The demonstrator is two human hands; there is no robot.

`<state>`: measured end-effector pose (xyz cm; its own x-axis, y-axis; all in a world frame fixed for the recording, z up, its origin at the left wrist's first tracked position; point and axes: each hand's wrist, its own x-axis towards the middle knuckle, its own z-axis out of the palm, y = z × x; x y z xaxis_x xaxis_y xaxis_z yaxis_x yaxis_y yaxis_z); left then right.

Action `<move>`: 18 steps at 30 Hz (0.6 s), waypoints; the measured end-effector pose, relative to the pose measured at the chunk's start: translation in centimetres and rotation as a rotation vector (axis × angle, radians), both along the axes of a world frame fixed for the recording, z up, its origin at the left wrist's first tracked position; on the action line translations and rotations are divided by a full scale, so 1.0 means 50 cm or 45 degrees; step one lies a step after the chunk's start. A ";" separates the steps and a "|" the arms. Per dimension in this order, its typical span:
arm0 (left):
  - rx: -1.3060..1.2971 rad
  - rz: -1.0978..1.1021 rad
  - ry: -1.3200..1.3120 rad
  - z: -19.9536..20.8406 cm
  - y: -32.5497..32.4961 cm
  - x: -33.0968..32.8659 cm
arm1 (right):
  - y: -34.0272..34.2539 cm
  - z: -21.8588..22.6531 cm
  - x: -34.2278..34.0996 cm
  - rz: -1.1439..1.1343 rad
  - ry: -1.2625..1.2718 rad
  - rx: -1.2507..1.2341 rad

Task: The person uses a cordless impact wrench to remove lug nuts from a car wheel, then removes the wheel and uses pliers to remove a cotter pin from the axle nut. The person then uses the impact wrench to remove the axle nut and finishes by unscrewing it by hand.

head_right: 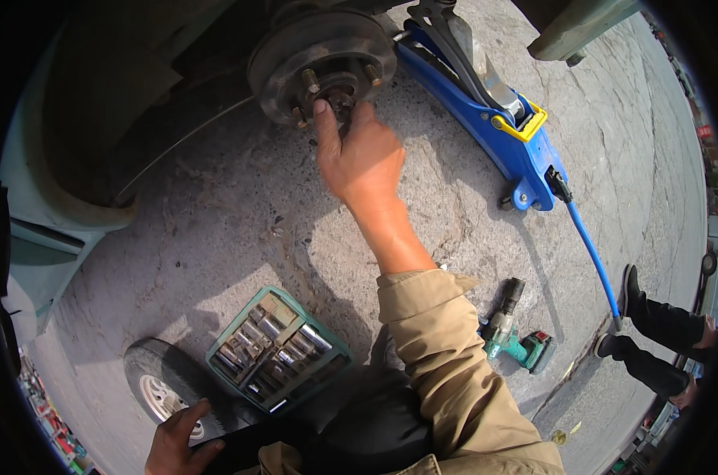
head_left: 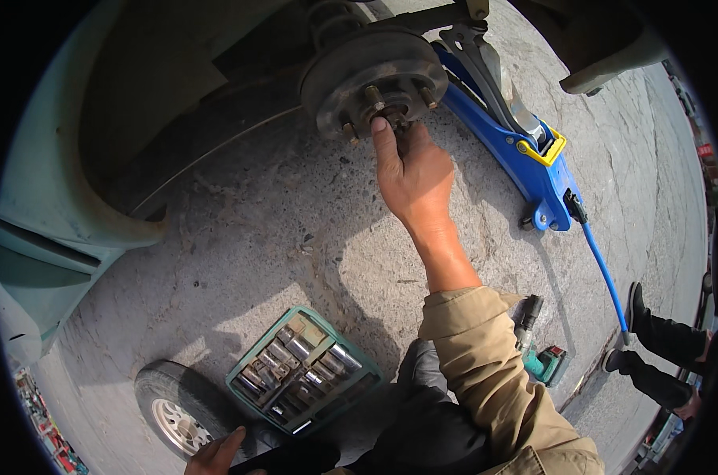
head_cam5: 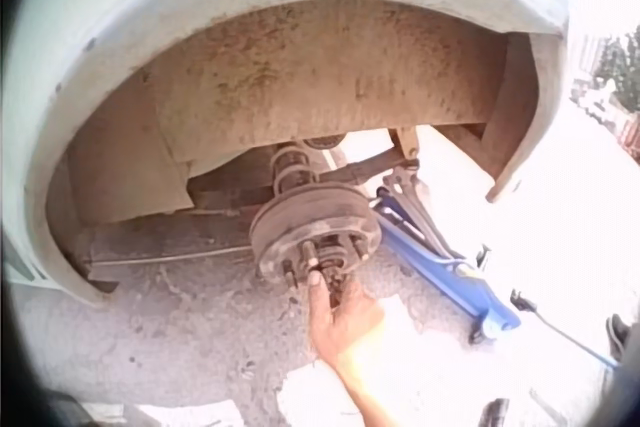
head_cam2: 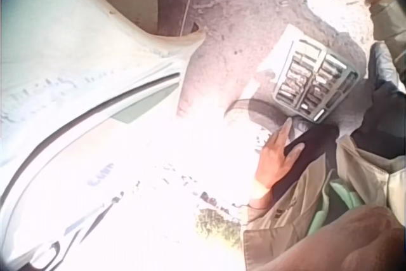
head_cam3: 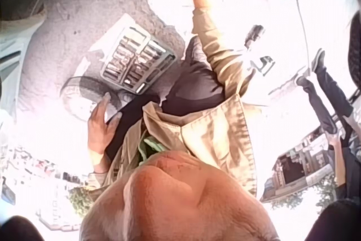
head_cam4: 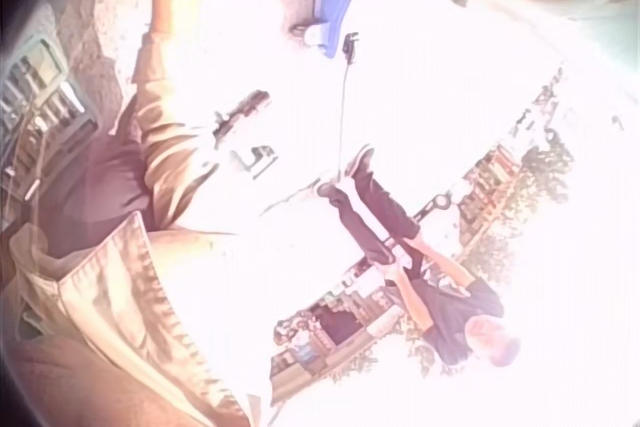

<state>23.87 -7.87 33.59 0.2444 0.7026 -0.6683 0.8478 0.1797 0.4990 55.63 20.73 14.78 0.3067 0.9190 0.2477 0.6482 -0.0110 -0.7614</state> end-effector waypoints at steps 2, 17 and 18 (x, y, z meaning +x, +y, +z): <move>0.010 0.004 -0.004 0.000 -0.001 -0.001 | 0.005 0.002 0.006 0.025 0.060 -0.044; -0.004 0.010 0.005 -0.001 0.004 0.002 | 0.008 0.012 0.003 -0.040 -0.100 0.072; -0.005 0.007 0.005 -0.001 0.004 0.002 | 0.010 0.006 0.005 -0.049 -0.090 0.024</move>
<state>23.95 -7.66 33.53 0.2380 0.7011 -0.6721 0.8487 0.1864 0.4950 55.86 21.22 15.08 0.3227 0.9019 0.2872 0.6997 -0.0230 -0.7141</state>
